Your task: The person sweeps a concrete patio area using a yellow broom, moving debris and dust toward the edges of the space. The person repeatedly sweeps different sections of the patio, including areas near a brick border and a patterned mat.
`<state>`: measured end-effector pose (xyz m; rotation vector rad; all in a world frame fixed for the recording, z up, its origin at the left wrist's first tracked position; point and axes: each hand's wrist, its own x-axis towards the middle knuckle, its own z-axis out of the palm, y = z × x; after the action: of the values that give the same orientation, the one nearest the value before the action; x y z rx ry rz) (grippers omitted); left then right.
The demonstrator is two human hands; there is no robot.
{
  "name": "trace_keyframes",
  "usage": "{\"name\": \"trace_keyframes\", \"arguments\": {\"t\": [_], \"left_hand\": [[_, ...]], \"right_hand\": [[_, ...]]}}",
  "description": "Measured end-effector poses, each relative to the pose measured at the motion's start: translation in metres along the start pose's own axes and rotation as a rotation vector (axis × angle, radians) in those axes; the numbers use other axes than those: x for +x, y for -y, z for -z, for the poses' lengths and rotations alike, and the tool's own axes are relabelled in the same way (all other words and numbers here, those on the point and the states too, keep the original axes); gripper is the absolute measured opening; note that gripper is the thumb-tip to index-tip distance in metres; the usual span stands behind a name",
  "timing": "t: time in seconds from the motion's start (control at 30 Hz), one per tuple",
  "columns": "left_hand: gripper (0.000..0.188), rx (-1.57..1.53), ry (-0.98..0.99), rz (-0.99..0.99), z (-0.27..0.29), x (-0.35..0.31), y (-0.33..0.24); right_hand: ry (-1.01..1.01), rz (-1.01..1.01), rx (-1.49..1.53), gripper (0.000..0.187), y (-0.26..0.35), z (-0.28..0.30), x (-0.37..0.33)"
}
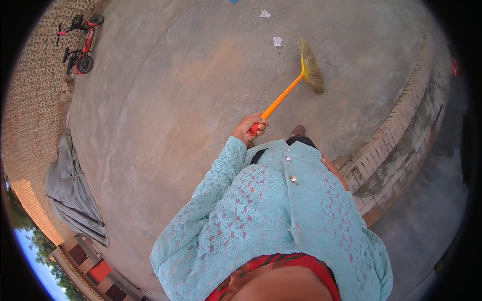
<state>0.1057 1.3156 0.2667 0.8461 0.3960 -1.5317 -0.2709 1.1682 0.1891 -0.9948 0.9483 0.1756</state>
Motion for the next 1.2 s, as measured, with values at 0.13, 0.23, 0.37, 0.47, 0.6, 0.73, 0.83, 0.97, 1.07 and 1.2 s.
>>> {"name": "trace_keyframes", "arguments": {"t": [0.13, 0.23, 0.37, 0.47, 0.6, 0.73, 0.83, 0.97, 1.07, 1.2], "left_hand": [[0.044, -0.046, -0.084, -0.038, 0.038, -0.018, 0.001], [0.041, -0.096, -0.203, -0.111, 0.065, -0.068, 0.003], [0.029, -0.064, -0.308, -0.215, 0.074, -0.131, -0.004], [0.027, -0.032, -0.368, -0.277, 0.06, -0.165, -0.012], [0.028, -0.01, -0.43, -0.328, 0.016, -0.19, -0.012], [0.031, 0.047, -0.411, -0.378, -0.037, -0.192, -0.001], [0.033, 0.004, -0.358, -0.389, -0.068, -0.183, 0.001], [0.04, -0.028, -0.212, -0.351, -0.097, -0.154, 0.003], [0.052, -0.012, -0.113, -0.298, -0.114, -0.125, -0.009], [0.059, -0.024, 0.043, -0.188, -0.121, -0.069, -0.045]], "right_hand": [[0.002, -0.012, 0.036, 0.063, 0.02, -0.008, -0.02], [0.057, 0.019, 0.131, 0.063, 0.03, -0.014, -0.023], [-0.085, -0.067, -0.086, 0.063, 0.028, -0.013, -0.014], [-0.037, -0.082, -0.036, 0.063, 0.022, -0.009, -0.01], [-0.027, -0.051, 0.004, 0.062, 0.022, 0.002, -0.009], [0.017, -0.026, 0.084, 0.062, 0.033, 0.02, -0.005], [-0.003, -0.081, 0.118, 0.064, 0.051, 0.035, -0.004], [0.032, -0.137, 0.116, 0.068, 0.094, 0.046, 0.001], [0.034, -0.239, -0.147, 0.074, 0.144, 0.055, 0.022], [0.028, -0.075, -0.284, 0.075, 0.209, 0.05, 0.072]]}}
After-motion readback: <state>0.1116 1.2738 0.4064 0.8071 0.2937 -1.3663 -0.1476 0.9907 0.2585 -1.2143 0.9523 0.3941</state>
